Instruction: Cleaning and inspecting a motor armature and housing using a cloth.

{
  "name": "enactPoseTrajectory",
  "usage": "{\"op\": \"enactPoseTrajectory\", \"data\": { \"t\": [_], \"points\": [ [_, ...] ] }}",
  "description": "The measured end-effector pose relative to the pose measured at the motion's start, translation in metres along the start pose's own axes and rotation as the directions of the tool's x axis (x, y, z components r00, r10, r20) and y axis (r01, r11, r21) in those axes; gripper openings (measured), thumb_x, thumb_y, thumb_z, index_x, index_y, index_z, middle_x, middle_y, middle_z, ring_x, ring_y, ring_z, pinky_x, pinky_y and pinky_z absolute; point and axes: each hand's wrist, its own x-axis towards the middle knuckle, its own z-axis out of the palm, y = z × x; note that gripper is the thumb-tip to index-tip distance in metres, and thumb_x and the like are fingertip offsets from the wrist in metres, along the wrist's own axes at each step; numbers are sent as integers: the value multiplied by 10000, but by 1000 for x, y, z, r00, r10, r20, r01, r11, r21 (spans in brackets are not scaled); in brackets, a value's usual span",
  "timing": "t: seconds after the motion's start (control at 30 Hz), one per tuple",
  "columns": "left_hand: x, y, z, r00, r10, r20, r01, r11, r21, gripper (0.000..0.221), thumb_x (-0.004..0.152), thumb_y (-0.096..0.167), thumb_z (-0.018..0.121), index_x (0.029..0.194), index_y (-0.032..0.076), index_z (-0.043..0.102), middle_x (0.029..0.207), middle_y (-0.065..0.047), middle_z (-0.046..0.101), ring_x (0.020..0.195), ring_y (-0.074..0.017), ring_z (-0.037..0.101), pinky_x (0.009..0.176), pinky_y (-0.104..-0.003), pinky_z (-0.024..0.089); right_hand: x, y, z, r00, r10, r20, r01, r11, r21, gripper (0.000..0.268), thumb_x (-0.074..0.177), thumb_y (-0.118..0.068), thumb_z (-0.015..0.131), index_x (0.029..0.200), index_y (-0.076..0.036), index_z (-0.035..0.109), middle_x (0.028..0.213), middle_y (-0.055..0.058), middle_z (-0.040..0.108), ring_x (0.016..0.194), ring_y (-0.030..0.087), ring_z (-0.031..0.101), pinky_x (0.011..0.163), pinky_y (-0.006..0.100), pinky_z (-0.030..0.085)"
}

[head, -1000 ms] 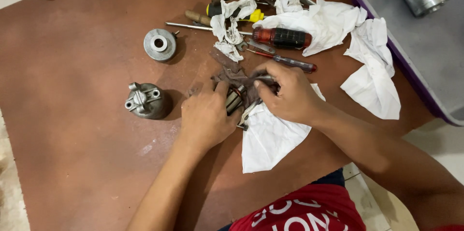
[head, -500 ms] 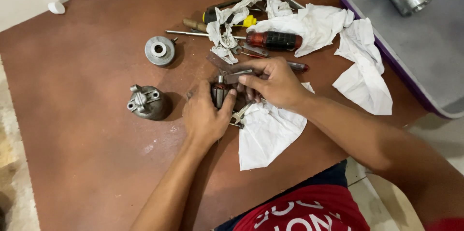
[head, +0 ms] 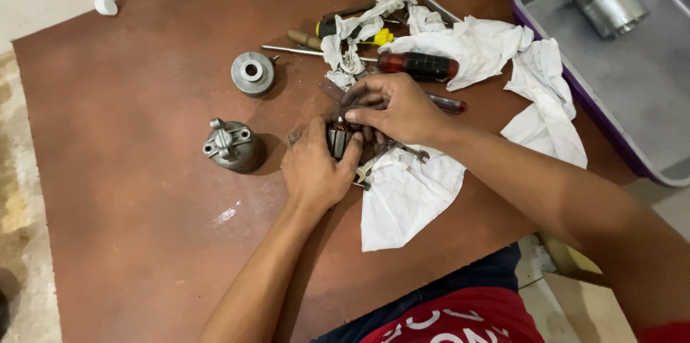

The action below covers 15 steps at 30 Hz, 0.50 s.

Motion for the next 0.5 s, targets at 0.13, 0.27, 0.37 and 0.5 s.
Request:
{"op": "enactPoseTrajectory", "data": {
  "t": [0.13,0.27,0.37,0.5],
  "points": [
    [0,2,-1,999,-44,26,45,999,-10,466,844,441,732,998,22,596,928,-237,717,867,-442,683,758,-559,525,5,9,0,999,-43,-1,43,999,-21,205,893,-42,751,1075,16,677,897,50,741,669,49,660,475,226,532],
    [0,4,-2,999,-44,19,45,998,-40,454,842,434,734,1010,32,602,908,-228,720,827,-433,694,728,-550,537,3,14,3,994,-102,-41,104,994,29,227,904,-44,767,1112,17,700,917,46,751,690,41,674,517,210,546],
    [-1,4,-1,998,-46,32,48,997,-54,454,831,415,738,1035,31,606,902,-224,719,801,-426,698,702,-545,540,-1,8,5,999,-18,-51,17,1000,-22,213,903,-70,758,1101,6,751,835,35,747,616,38,633,477,212,510],
    [-1,2,1,1000,-8,-1,8,999,-42,469,800,389,753,1061,25,613,909,-227,716,786,-422,700,685,-539,544,3,0,7,996,69,-50,-71,997,-37,168,891,-96,764,1015,18,771,697,27,700,478,59,562,416,228,457]
  ]
}}
